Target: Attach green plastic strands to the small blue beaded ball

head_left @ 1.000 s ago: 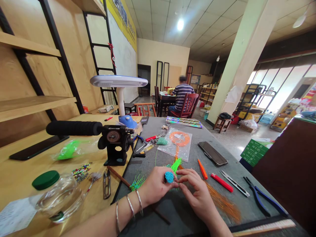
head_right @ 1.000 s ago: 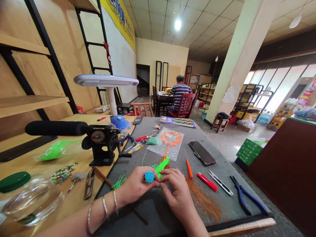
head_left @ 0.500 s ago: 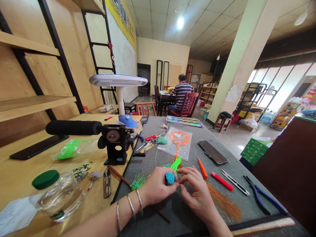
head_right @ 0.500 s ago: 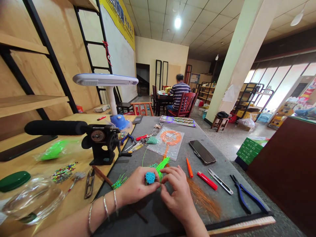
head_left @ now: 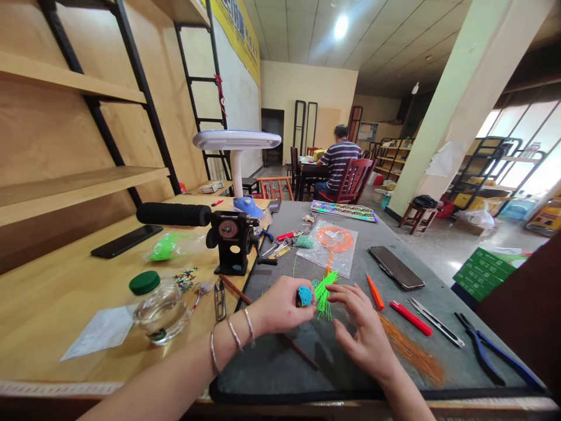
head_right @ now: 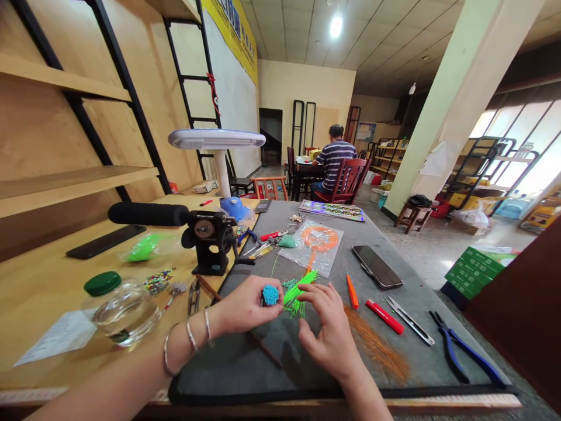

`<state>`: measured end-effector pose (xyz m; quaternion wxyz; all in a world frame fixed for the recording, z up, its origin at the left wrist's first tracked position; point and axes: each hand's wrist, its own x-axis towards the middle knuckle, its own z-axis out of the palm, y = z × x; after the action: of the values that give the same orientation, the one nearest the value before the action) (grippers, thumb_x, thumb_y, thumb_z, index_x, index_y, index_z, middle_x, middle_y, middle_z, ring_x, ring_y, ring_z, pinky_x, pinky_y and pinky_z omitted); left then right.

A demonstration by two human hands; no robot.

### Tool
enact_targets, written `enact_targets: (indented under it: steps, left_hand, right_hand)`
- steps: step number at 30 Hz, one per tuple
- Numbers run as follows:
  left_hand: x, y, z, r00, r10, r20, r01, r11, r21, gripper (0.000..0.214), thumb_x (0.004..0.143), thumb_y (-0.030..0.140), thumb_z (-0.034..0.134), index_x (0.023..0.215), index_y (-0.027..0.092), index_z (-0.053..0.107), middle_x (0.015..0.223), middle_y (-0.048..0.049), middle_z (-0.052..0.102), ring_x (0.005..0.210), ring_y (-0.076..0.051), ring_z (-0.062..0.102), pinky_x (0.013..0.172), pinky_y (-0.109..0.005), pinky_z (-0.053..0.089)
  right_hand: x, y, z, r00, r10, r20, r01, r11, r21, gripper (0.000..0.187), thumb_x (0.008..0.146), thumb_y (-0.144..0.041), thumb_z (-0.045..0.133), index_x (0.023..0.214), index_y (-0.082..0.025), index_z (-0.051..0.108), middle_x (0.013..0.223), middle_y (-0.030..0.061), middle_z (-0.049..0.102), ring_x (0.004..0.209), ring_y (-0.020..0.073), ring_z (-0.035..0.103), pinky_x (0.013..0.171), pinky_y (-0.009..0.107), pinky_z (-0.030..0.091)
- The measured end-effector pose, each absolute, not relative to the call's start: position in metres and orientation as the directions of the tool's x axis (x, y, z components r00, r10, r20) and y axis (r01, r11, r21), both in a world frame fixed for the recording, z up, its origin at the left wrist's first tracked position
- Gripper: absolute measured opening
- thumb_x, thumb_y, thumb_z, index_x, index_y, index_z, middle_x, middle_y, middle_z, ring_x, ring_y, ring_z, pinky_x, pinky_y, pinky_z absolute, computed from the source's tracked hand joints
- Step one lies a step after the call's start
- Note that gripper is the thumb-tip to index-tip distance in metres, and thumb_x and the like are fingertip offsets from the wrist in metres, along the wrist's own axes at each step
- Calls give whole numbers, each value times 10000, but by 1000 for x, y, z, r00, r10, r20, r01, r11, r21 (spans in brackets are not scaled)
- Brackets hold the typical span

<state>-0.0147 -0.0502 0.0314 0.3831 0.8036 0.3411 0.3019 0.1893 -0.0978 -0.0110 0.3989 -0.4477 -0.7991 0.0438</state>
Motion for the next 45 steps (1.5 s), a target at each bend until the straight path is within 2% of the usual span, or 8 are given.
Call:
enact_targets:
  steps: [5,11,16,21,25,35,41,45]
  left_hand:
    - [-18,-54,26,521,830,201,281,-389,877,64,689,202,581,670,142,589,593,29,526,573,-97,429,556,-210,351]
    - [-21,-53,22,508,845,168,225,-318,921,92,675,228,620,654,143,594,590,29,523,579,-103,434,575,-224,359]
    - [-19,-53,17,505,848,160,183,-286,941,112,675,241,635,652,142,589,582,35,514,578,-104,430,585,-232,359]
    - [-17,-55,15,502,847,177,169,-297,940,125,680,261,642,655,146,599,599,29,536,596,-112,451,601,-233,368]
    - [-16,-56,12,497,843,207,183,-335,924,118,688,257,639,669,144,610,630,11,566,634,-126,477,626,-237,383]
    - [-21,-58,18,548,819,173,266,-367,891,124,722,248,625,727,128,650,633,16,571,603,-107,466,597,-215,377]
    - [-39,-56,20,811,585,11,437,-617,655,313,573,347,807,837,213,703,795,3,644,723,-155,565,637,-219,403]
    - [-41,-54,18,814,580,23,499,-720,483,117,645,251,767,742,231,704,785,0,654,746,-160,593,644,-214,397]
  right_hand:
    - [191,-98,-12,-254,743,619,661,600,-450,369,778,-200,546,1144,-251,558,1179,91,649,1120,279,572,1060,560,300]
    - [191,-97,-18,-74,775,628,573,548,-610,134,861,-270,519,919,-225,632,937,68,700,894,227,656,798,346,529]
    - [186,-98,-17,-11,784,621,613,496,-615,185,870,-340,544,741,-216,592,708,38,652,664,197,620,610,291,502]
    - [178,-99,-16,-85,777,623,605,537,-588,83,836,-309,608,860,-232,628,838,47,682,806,214,635,715,319,517]
    - [172,-98,-18,-171,774,609,570,582,-580,207,805,-230,631,1011,-248,622,1029,66,679,988,233,613,861,373,503]
    - [170,-96,-15,-217,782,585,572,587,-573,57,845,-208,574,822,-239,616,947,51,691,959,217,615,840,372,498]
    - [181,-101,-9,-333,792,512,625,592,-509,76,815,-178,596,813,-250,622,1050,46,675,1028,228,581,892,424,477]
    - [186,-103,-4,-420,786,453,634,612,-474,114,800,-158,596,826,-262,637,1096,33,666,1065,226,562,928,432,459]
